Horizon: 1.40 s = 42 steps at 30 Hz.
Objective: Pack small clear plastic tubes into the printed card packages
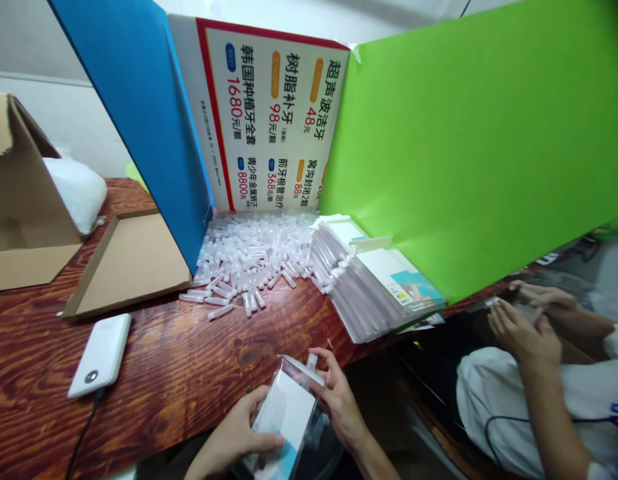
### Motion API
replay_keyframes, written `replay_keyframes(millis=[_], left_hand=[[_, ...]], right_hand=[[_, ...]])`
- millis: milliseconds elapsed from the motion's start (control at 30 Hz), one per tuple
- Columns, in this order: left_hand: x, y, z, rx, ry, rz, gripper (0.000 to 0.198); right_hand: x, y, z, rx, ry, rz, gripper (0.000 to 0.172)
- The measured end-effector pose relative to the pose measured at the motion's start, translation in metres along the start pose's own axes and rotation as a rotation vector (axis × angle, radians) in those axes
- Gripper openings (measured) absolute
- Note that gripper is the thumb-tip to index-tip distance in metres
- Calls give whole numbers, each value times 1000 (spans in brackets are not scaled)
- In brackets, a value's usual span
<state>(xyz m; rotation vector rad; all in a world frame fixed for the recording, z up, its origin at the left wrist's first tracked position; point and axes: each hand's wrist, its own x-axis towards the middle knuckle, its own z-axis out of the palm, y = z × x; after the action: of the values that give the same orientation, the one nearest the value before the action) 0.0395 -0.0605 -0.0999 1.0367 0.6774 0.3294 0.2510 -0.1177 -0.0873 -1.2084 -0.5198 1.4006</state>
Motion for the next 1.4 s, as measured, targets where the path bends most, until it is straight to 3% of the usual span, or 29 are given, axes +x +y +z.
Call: replay_keyframes(millis=[167, 267, 433, 533, 600, 733, 800, 867, 1000, 1200, 1300, 1400], left_hand=[[-1, 0, -2, 23, -28, -26, 77], [-1, 0, -2, 36, -22, -33, 75], [-5, 11, 4, 10, -27, -6, 80], [-6, 19, 5, 9, -49, -1, 80], [-5, 21, 5, 38, -55, -4, 81], [-1, 19, 5, 116, -53, -33, 83], [1, 17, 7, 148, -44, -44, 84], [3, 17, 11, 161, -52, -55, 83], [8, 22, 20, 197, -102, -79, 85], [11, 23, 29, 343, -57, -127, 85], [14, 16, 35, 349, 2, -121, 88], [34, 4, 51, 380, 20, -109, 82]], right_hand=[[0, 9, 2, 106, 175, -44, 64], [-2, 6, 0, 134, 192, -90, 58], [-1, -8, -21, -89, -68, -100, 65], [-1, -18, -35, -231, -285, 31, 48], [-1, -28, -40, -346, -342, 59, 32], [-3, -56, -41, -617, -372, -145, 15], [-5, -65, -42, -624, -475, -106, 18], [-5, -64, -45, -546, -544, 31, 24], [1, -46, -51, -421, -428, 192, 32], [1, -26, -52, -432, -408, -38, 35], [-7, -19, -61, -292, -282, -26, 55], [-20, -15, -79, -106, -185, -25, 72]])
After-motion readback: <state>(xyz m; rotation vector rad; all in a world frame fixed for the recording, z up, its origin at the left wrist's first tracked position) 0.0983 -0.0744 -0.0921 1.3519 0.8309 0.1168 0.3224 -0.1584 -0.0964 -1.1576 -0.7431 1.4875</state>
